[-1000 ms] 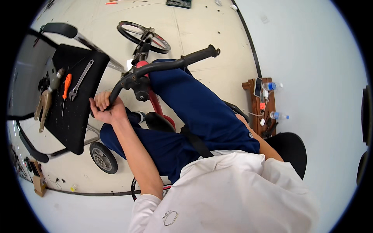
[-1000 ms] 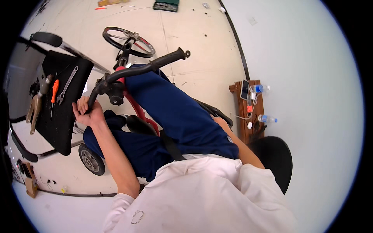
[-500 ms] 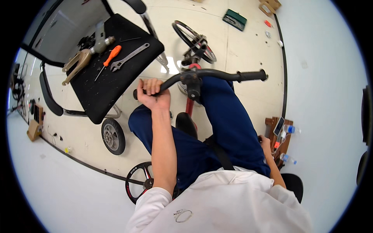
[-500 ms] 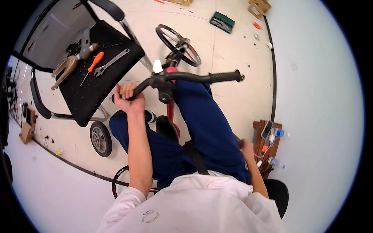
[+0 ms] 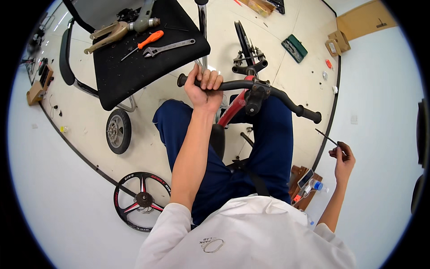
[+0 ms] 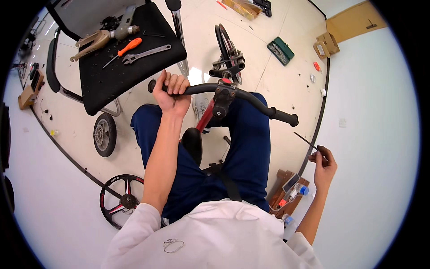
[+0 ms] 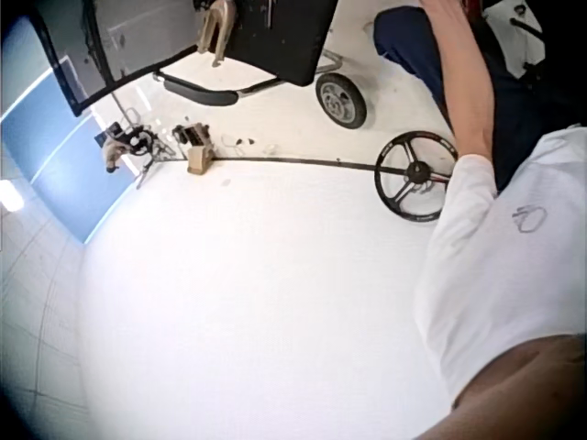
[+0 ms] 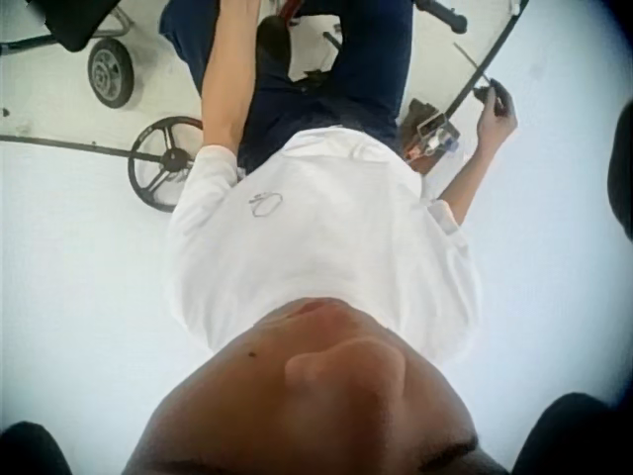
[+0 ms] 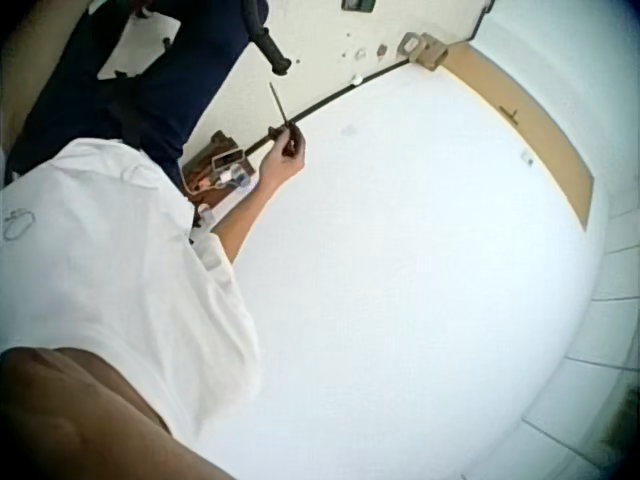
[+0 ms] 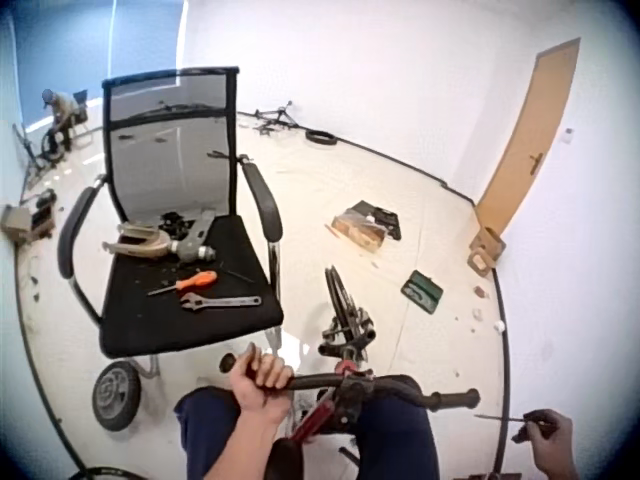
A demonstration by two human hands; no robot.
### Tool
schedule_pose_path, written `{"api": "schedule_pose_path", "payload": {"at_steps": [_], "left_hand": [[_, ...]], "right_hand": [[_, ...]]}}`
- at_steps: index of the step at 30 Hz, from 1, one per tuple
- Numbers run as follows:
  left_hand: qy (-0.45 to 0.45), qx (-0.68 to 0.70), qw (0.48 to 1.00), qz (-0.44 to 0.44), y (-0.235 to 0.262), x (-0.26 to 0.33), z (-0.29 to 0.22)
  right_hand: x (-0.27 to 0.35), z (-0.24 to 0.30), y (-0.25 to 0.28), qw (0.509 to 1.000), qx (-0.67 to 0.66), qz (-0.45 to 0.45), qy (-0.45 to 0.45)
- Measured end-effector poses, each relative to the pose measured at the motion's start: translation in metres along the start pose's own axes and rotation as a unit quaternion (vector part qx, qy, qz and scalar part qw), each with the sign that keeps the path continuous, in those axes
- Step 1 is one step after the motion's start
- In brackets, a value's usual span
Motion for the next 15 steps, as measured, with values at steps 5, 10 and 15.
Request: {"api": "schedule_pose_path", "payload": {"at_steps": [5,10,15], "left_hand": [[-0.048,0.060,0.997,-0.009,0.003,0.000,0.004],[-0.073,0.075,0.993,-0.060,-0.002,0.016,0.024],[-0.066,0.008,0.995,-0.074,-0.006,0.026,0.044]], "right_hand": [[0.000,0.036,0.000,0.992,-0.117,0.031,0.037],[-0.001,0.046,-0.035,0.989,-0.105,0.010,0.108],[0.002,0.051,-0.056,0.977,-0.190,0.041,0.088]]}}
Point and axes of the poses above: each hand's wrist, its own x-axis away from the middle knuckle, its own y-axis out of the back of the hand, z = x × y, the point moved 1 cm from there along -x, towards the middle knuckle, and after that the axes turned 9 degrees about -y, right-handed, at the moved point
